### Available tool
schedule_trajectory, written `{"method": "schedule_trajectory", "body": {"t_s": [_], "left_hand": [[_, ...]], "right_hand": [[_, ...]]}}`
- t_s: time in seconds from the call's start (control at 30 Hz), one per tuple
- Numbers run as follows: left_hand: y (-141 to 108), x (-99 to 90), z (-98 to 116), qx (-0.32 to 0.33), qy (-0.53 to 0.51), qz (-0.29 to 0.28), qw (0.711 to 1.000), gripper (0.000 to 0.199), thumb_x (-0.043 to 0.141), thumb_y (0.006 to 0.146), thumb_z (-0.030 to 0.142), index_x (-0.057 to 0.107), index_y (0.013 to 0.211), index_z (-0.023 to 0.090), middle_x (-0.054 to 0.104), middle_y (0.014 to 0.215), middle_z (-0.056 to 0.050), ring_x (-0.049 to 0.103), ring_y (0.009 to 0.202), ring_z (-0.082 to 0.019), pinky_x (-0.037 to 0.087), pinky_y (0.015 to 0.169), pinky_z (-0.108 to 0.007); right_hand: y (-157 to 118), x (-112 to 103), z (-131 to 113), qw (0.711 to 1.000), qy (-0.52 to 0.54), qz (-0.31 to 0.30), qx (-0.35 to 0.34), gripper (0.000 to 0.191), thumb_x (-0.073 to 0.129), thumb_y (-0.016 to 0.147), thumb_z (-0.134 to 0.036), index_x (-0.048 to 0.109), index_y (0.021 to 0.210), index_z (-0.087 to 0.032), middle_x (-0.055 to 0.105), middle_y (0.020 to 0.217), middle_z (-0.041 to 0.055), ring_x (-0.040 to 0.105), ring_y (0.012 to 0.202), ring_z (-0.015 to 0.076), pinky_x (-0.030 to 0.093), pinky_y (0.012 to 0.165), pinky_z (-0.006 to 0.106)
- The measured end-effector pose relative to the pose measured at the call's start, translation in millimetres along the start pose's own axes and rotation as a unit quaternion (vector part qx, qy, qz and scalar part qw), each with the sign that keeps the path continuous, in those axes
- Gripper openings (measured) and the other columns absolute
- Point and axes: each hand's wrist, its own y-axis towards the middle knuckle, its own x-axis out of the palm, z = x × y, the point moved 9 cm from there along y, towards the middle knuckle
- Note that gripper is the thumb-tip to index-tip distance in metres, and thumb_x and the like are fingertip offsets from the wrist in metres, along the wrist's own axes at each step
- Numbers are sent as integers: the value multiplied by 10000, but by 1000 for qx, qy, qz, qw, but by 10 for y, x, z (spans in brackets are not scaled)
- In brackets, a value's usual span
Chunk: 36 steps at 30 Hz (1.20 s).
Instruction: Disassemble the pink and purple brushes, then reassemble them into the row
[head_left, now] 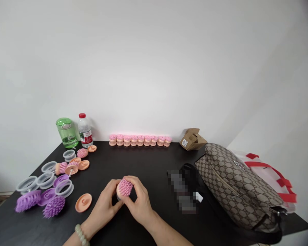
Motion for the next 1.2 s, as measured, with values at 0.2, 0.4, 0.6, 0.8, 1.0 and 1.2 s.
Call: {"method": "schedule_trajectory", "body": {"t_s": [0.2,0.4,0.6,0.8,1.0,1.2], "left_hand": [[20,-24,-4,-11,-22,-1,1000,242,679,869,308,590,1077,222,591,1025,-50,591,868,-203,516,728,-314],[22,-46,-2,-46,-88,-6,995,309,749,816,374,621,1052,221,562,1010,-39,570,868,-199,490,736,-301],[28,-83,-54,-54,-145,11,988,474,806,724,511,673,1061,205,537,1003,-43,544,878,-201,461,734,-295],[26,-139,-115,-73,-234,33,969,534,860,650,507,696,1052,198,530,1019,-47,546,900,-201,458,751,-298],[-3,-97,-117,-123,-320,23,939,539,877,650,420,647,1075,182,590,999,-45,562,869,-182,442,769,-295],[-13,-104,-91,-126,-347,30,929,512,862,670,405,596,1044,179,559,919,-8,510,788,-139,393,698,-253]], "right_hand": [[9,-3,-9,1000,-21,-1,-11,425,638,826,-174,550,1233,-262,654,1179,72,638,1113,245,532,978,405],[-9,-1,68,1000,-22,-13,10,438,635,823,-143,553,1237,-259,643,1206,76,630,1135,245,533,982,404],[-44,-5,242,998,27,-19,59,406,642,870,-207,549,1264,-240,621,1264,106,631,1163,254,554,972,386],[-76,18,341,997,26,-22,76,342,642,897,-278,569,1228,-235,644,1220,110,658,1118,258,560,966,398],[-111,30,404,995,46,-30,89,361,660,879,-257,560,1226,-240,631,1228,113,653,1130,262,570,959,392],[-96,20,387,994,68,-44,79,399,667,838,-174,563,1214,-259,624,1216,96,653,1126,259,566,965,395]]}}
